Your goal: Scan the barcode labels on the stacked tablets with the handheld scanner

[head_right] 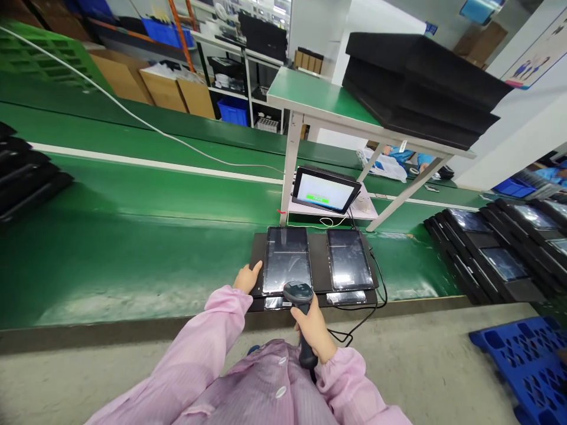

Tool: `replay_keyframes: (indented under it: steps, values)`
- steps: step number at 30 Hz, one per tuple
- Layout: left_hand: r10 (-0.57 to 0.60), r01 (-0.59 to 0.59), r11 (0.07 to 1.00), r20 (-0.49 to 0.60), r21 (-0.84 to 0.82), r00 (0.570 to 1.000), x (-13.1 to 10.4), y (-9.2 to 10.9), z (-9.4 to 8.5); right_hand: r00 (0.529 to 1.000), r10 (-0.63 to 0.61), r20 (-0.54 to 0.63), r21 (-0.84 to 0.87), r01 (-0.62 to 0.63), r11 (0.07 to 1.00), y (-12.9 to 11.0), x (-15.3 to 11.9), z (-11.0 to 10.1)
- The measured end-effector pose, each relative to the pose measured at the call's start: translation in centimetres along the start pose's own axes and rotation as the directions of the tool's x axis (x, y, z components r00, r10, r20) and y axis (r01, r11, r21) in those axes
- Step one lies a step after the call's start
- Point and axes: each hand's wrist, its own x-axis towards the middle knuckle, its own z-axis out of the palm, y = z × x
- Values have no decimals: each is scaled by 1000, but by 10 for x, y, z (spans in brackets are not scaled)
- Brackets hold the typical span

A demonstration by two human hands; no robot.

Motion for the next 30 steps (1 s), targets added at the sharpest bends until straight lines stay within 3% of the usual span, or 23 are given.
replay_keyframes:
  steps: [13, 23, 30]
  values:
    - [5, -5, 1000, -4, 19, 1000, -7, 6, -7, 996, 21, -83, 47, -17, 999, 6, -16, 19]
    - [26, -26, 999, 1, 33, 1000, -5, 5, -6, 987, 115, -112, 60, -108, 992, 35, -31, 27]
    - [54, -54, 997, -11, 46, 998, -4, 3, -5, 985, 101, -140, 64, -93, 994, 40, -37, 29]
